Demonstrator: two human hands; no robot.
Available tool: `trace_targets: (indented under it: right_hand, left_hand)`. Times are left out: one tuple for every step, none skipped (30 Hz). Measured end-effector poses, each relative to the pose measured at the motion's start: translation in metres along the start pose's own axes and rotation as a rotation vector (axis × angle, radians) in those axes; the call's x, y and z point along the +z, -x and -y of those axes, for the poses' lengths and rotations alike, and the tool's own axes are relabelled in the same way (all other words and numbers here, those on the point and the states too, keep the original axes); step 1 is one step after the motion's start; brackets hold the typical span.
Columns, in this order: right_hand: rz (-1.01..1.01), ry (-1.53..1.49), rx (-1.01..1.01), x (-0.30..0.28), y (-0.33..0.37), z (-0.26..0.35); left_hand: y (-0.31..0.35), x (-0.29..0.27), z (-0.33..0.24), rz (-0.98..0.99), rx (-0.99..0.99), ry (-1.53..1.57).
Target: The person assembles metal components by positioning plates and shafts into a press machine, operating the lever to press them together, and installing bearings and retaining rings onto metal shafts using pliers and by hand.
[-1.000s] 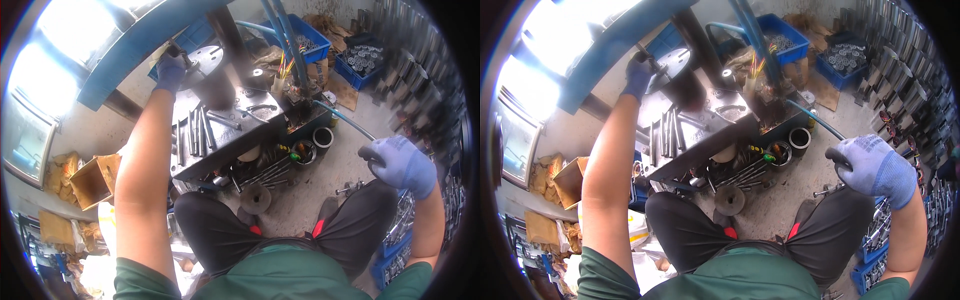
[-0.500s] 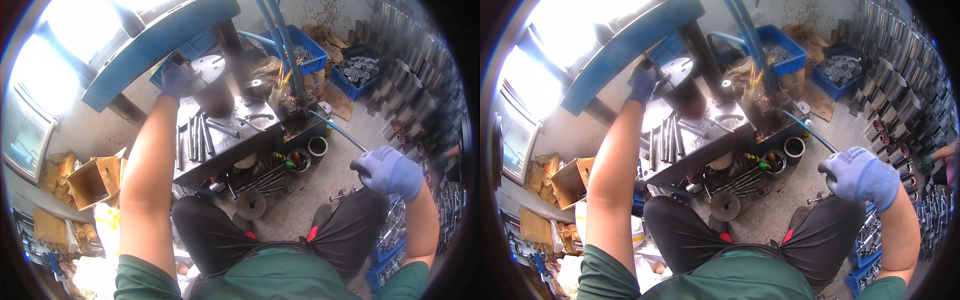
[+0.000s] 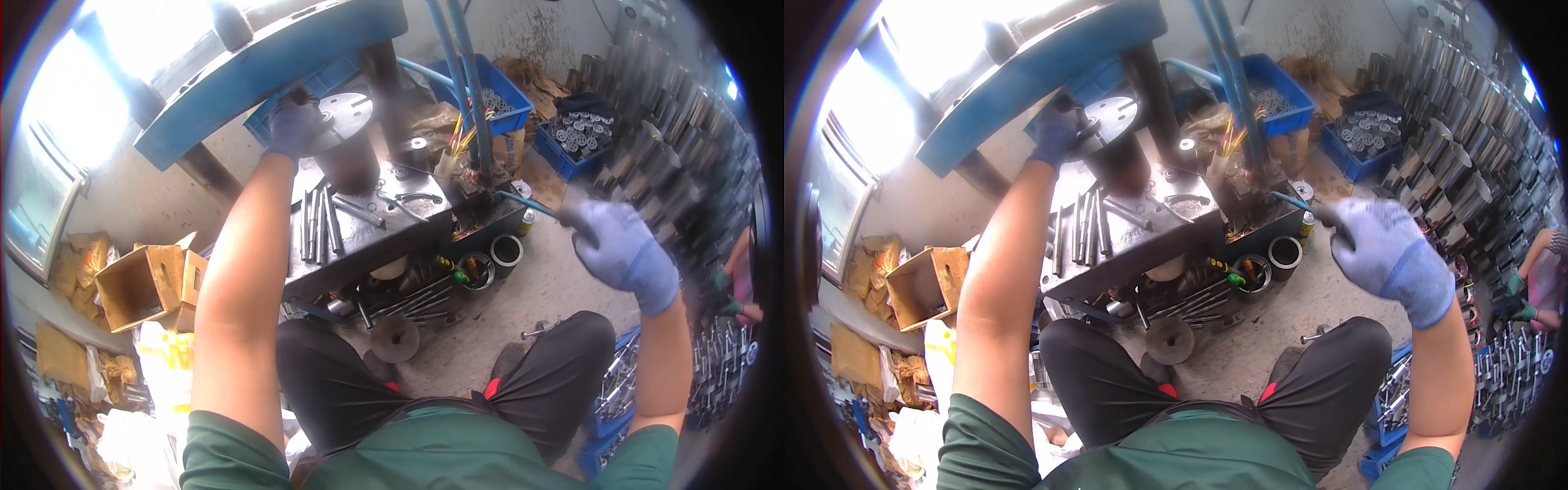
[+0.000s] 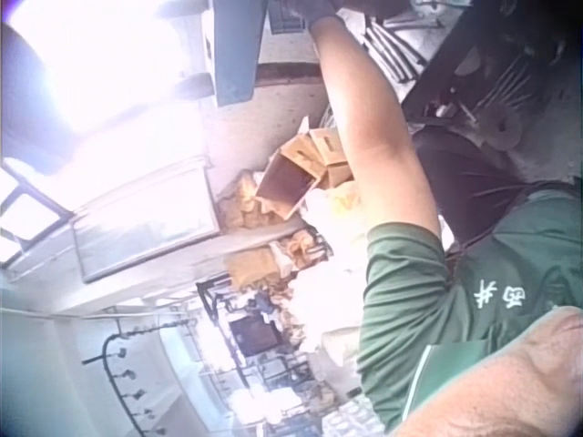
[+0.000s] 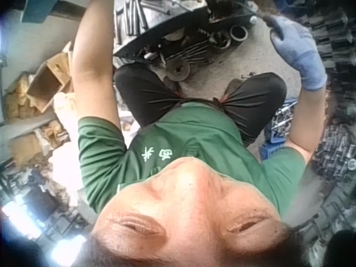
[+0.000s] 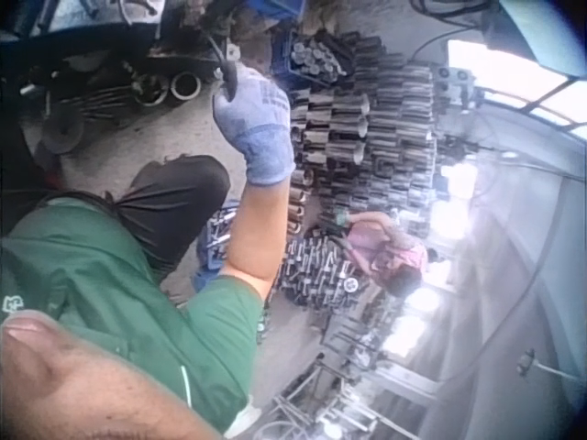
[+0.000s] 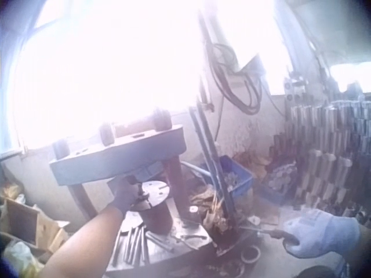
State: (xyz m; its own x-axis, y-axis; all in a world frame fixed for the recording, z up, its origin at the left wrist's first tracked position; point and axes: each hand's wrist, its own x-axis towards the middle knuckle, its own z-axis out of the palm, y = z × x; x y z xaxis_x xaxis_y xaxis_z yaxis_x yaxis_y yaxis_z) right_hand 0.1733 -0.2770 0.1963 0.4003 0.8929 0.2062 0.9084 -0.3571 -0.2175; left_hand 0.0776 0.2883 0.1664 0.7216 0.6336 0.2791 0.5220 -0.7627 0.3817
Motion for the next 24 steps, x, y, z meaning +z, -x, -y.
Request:
trace_targets:
  right_hand:
    - [0.163,0.013,0.098,0.004,0.008,-0.005]
    - [0.356,0.029,0.088,0.005,0.016,-0.005]
    - [0.548,0.046,0.079,0.008,0.022,-0.006]
    - [0.552,0.055,0.089,0.010,0.032,-0.007]
    - [0.563,0.058,0.101,0.015,0.038,-0.012]
    - [0.520,0.032,0.117,0.014,0.039,-0.015]
    - [0.525,0.036,0.124,0.011,0.038,-0.016]
    - [0.413,-0.026,0.134,0.007,0.030,-0.014]
    - [0.300,-0.089,0.143,0.004,0.023,-0.012]
    - [0.141,-0.110,0.107,0.004,0.012,-0.009]
    - [-0.034,0.007,-0.015,0.001,0.002,-0.009]
    - [-0.187,0.053,-0.011,0.002,-0.014,-0.011]
    - [-0.342,0.009,-0.007,-0.002,-0.032,-0.001]
    - [-0.480,-0.086,-0.006,0.000,-0.052,-0.010]
    - [-0.645,-0.111,-0.053,-0.001,-0.076,-0.016]
    - [-0.784,0.037,-0.137,-0.008,-0.095,-0.021]
    - [-0.826,0.109,-0.122,-0.016,-0.112,-0.026]
    - [-0.863,0.155,-0.113,-0.023,-0.130,-0.036]
    - [-0.862,0.128,-0.099,-0.032,-0.147,-0.045]
    - [-0.841,0.031,-0.057,-0.035,-0.165,-0.053]
    - [-0.813,-0.067,-0.014,-0.033,-0.176,-0.059]
    - [-0.817,-0.068,-0.022,-0.031,-0.181,-0.060]
    - [-0.803,-0.005,-0.060,-0.030,-0.185,-0.060]
    - [-0.789,0.059,-0.096,-0.031,-0.188,-0.060]
  left_hand:
    - [0.008,0.002,-0.022,0.046,-0.028,-0.151]
    - [0.014,-0.004,-0.033,0.075,-0.058,-0.307]
    - [0.013,-0.004,-0.034,0.069,-0.064,-0.298]
    - [0.009,-0.006,-0.034,0.026,-0.064,-0.269]
    - [0.010,-0.004,-0.037,-0.007,-0.066,-0.243]
    - [0.014,0.000,-0.040,-0.009,-0.069,-0.233]
    - [0.026,0.005,-0.054,-0.171,-0.062,-0.138]
    - [0.033,0.006,-0.057,-0.338,-0.062,-0.045]
    - [0.033,0.006,-0.056,-0.340,-0.064,-0.041]
    - [0.034,0.005,-0.050,-0.335,-0.040,-0.106]
    - [0.032,0.007,-0.045,-0.329,-0.012,-0.166]
    - [0.027,0.009,-0.037,-0.335,-0.014,-0.162]
    - [0.017,0.006,-0.022,-0.217,-0.049,0.001]
    - [0.010,0.002,-0.014,-0.098,-0.075,0.166]
    - [0.011,0.003,-0.019,-0.100,-0.074,0.170]
    - [0.017,0.003,-0.028,-0.052,-0.047,0.064]
    - [0.020,0.001,-0.035,-0.009,-0.017,-0.043]
    - [0.018,0.007,-0.033,-0.015,-0.008,-0.041]
    - [0.014,0.017,-0.026,-0.243,0.185,0.095]
    - [0.011,0.022,-0.020,-0.469,0.375,0.226]
    - [0.011,0.023,-0.020,-0.472,0.376,0.226]
    - [0.014,0.020,-0.022,-0.363,0.260,0.227]
    - [0.019,0.019,-0.024,-0.252,0.145,0.229]
    - [0.026,0.019,-0.025,-0.259,0.144,0.231]
